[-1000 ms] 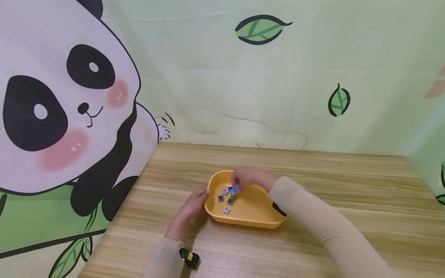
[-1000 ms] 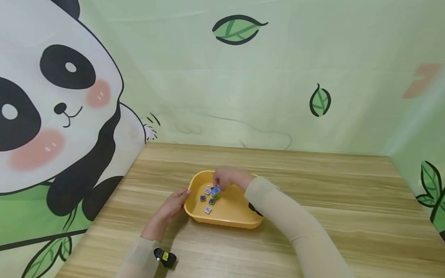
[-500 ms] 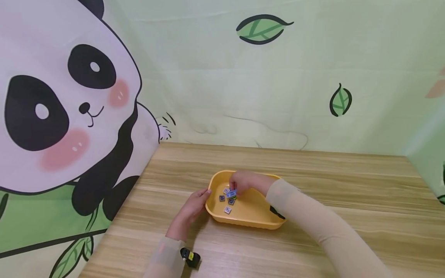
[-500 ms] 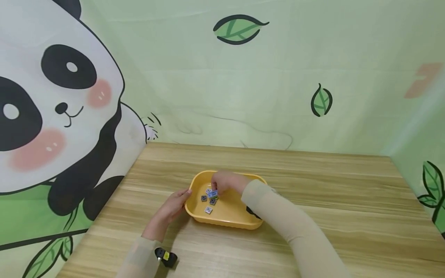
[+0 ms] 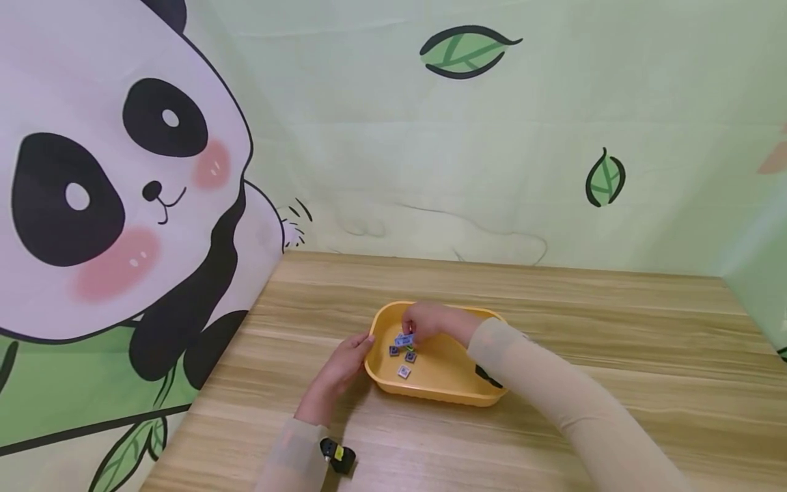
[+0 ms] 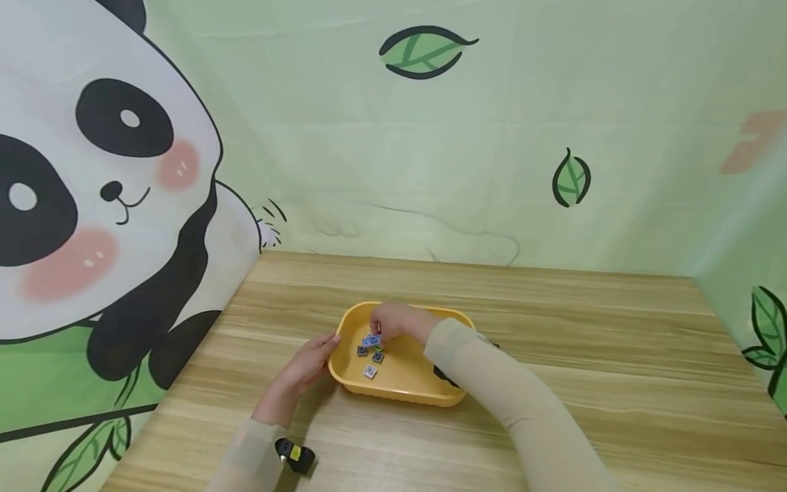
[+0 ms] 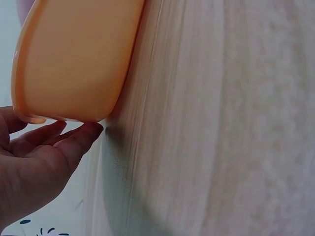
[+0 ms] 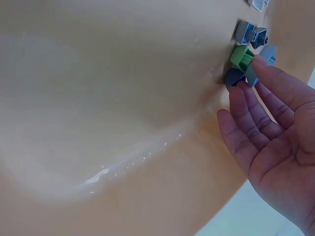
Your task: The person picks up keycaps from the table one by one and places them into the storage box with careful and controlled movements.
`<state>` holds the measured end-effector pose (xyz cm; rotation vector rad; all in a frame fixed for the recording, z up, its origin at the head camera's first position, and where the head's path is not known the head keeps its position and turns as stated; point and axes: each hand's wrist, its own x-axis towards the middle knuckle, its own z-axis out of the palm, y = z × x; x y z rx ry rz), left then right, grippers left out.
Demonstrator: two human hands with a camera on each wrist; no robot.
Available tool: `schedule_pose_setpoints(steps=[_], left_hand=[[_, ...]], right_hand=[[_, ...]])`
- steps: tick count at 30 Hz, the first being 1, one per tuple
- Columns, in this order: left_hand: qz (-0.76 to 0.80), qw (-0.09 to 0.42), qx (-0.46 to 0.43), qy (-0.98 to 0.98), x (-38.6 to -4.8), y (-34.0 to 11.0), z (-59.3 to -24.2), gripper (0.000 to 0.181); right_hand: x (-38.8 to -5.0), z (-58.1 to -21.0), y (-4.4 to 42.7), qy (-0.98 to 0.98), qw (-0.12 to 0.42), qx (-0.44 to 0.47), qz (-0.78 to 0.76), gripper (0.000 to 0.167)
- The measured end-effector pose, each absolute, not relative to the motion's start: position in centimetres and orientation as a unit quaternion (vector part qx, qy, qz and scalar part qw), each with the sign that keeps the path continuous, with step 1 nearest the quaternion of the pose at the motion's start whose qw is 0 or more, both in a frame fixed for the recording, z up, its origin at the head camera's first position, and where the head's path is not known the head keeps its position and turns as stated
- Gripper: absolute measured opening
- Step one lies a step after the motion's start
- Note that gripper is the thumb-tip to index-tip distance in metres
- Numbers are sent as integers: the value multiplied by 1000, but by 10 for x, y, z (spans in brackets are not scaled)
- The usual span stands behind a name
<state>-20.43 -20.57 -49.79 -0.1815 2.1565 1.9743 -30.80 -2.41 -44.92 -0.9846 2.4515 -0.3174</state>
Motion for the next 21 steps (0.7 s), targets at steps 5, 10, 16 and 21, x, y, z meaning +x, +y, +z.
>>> schedule_pose_setpoints(steps=[5, 10, 16, 21], left_hand=[[669, 104, -65, 733, -206, -205, -498, 48], [664, 100, -75, 737, -207, -205, -500, 49], [663, 103, -71, 738, -208, -206, -500, 50], [664, 101, -63, 738, -208, -205, -498, 50]], right_hand=[[-310, -442, -21, 888, 245, -369, -122, 24], [-310, -422, -14, 891, 227, -376, -120, 29], [-306, -390, 3, 893, 190, -386, -131, 27], [-300, -366, 24, 877, 192, -391, -201, 28]])
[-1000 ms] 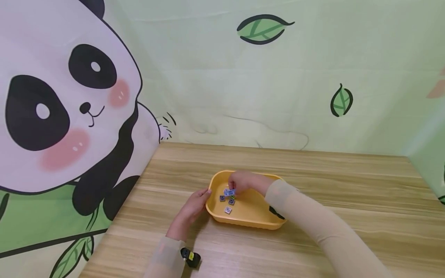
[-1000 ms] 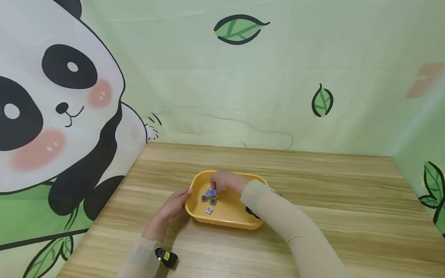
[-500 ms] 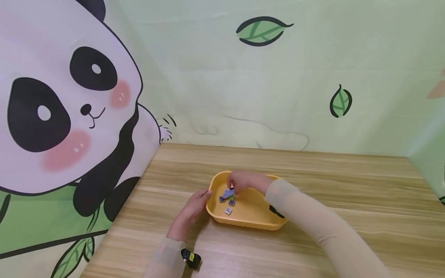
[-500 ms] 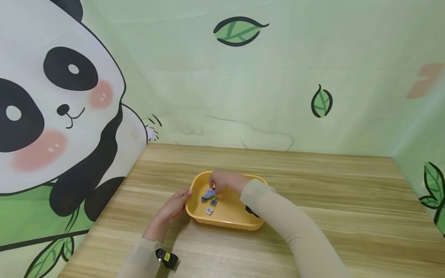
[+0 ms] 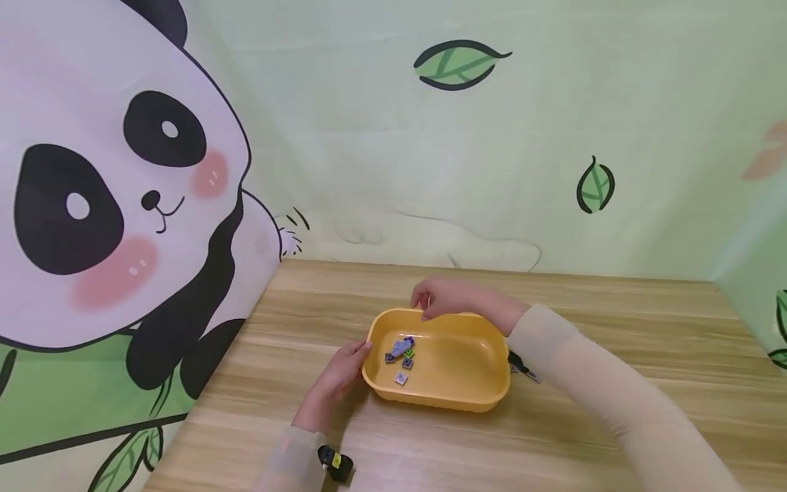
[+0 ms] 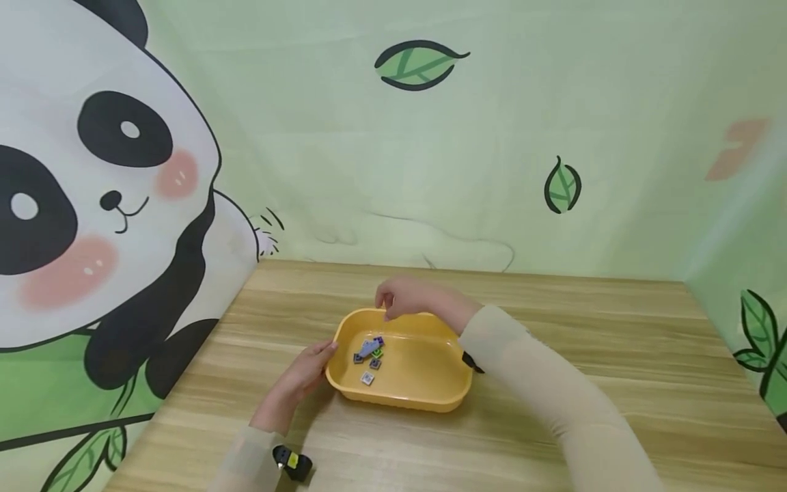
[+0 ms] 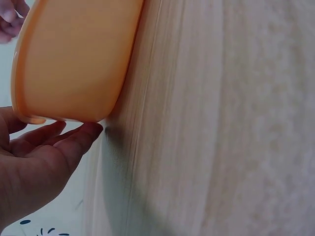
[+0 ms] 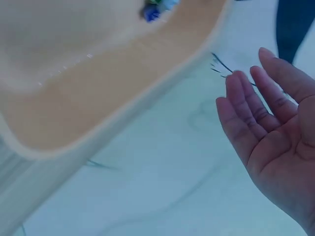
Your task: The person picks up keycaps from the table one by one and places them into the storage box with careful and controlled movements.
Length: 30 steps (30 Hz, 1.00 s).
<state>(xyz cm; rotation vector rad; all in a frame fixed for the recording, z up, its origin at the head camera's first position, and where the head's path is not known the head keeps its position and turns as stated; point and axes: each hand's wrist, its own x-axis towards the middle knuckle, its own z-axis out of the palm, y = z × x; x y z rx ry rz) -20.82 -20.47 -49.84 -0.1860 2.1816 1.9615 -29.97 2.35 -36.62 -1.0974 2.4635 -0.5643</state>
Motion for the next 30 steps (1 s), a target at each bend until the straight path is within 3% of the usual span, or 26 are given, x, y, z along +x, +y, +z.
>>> schedule_pose_setpoints(steps=[9, 17, 30], left_hand=[[665, 104, -57, 738, -209, -205, -499, 51], [662, 100, -62, 740, -209, -205, -498, 51], [661, 98, -60, 742, -208, -203, -499, 50]], right_hand=[[-280, -325, 59, 890, 110, -392, -207, 23], [-263, -316, 92, 893, 61, -370, -248, 21], [-240, -335, 138, 880, 64, -328, -337, 22]])
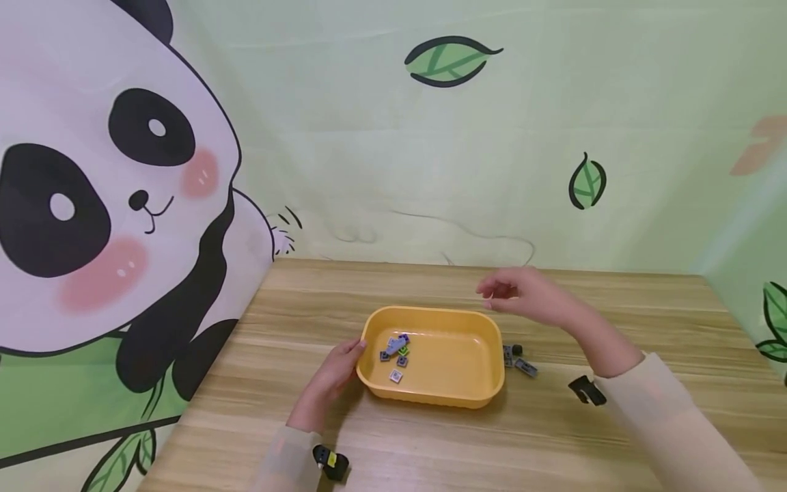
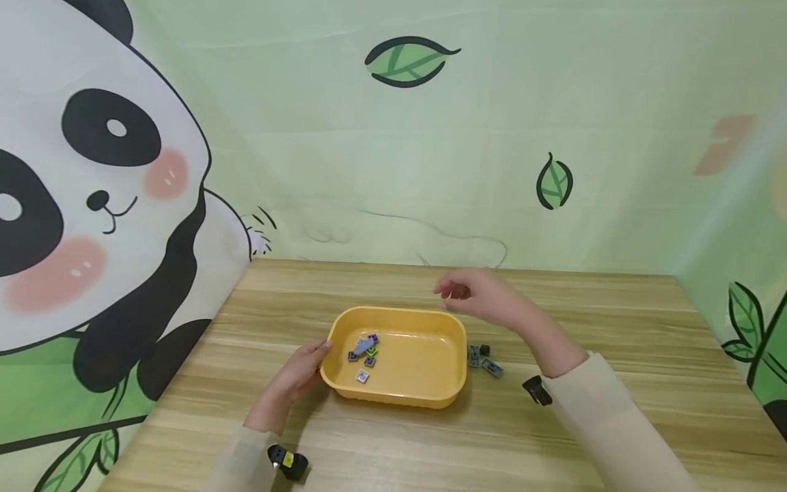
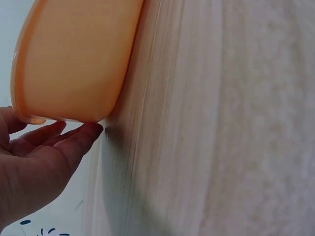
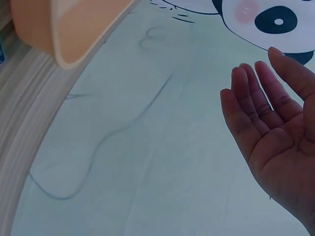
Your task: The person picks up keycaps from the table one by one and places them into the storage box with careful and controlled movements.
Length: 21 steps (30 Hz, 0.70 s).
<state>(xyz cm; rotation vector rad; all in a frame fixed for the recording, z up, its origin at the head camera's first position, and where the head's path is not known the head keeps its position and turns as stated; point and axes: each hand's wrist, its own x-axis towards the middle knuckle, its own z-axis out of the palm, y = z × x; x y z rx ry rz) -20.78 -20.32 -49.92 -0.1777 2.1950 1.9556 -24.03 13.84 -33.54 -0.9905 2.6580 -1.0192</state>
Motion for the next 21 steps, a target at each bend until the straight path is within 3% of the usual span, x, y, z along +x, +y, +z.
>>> schedule_pose_setpoints(steps=[10, 21], left_hand=[[670, 100, -60, 733, -209, -205, -502, 50], [666, 104, -65, 736, -210, -206, -504, 49]], right_hand=[[-225, -352, 167, 888, 24, -305, -343, 21], [-210, -381, 184, 896, 44, -267, -351, 22]])
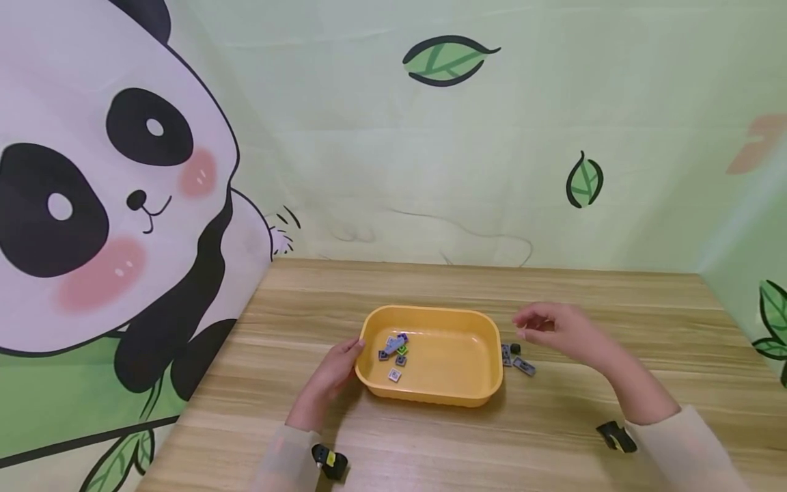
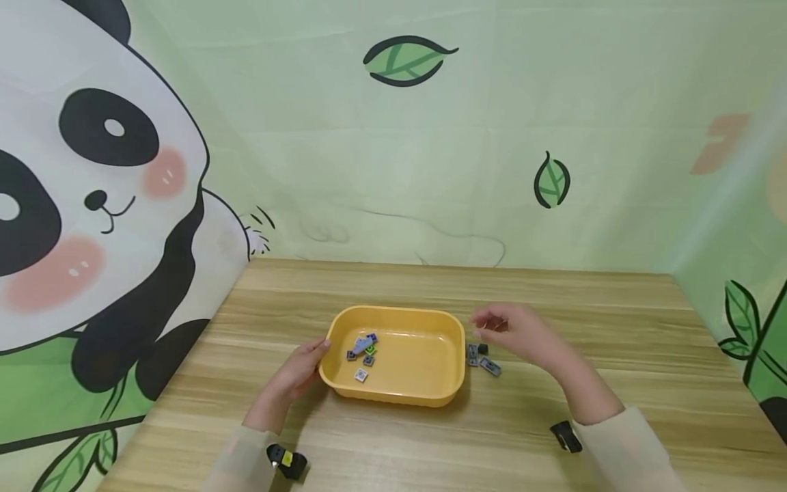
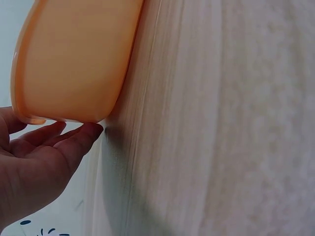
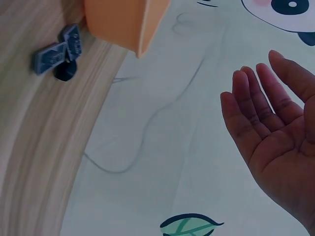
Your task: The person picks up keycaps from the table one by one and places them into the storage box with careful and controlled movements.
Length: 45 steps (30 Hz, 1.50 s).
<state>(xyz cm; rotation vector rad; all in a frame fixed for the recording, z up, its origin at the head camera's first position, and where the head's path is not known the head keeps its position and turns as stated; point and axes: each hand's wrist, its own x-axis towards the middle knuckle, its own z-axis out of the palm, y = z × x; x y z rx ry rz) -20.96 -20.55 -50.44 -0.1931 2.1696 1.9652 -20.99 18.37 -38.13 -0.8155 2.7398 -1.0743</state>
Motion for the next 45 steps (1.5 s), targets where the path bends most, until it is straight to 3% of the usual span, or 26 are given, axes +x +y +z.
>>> schedule_pose_setpoints(steps=[28, 36, 45], left_hand=[[662, 107, -69, 738, -209, -204, -500, 51], [661, 105, -65, 740, -207, -204, -499, 51], [659, 105, -64, 742, -207, -204, -499, 51]], right_hand=[[-196, -454, 199, 922, 37, -154, -353, 37], [-203, -464, 195, 939, 63, -116, -317, 51], [-210, -473, 194, 940, 82, -112, -313, 53]])
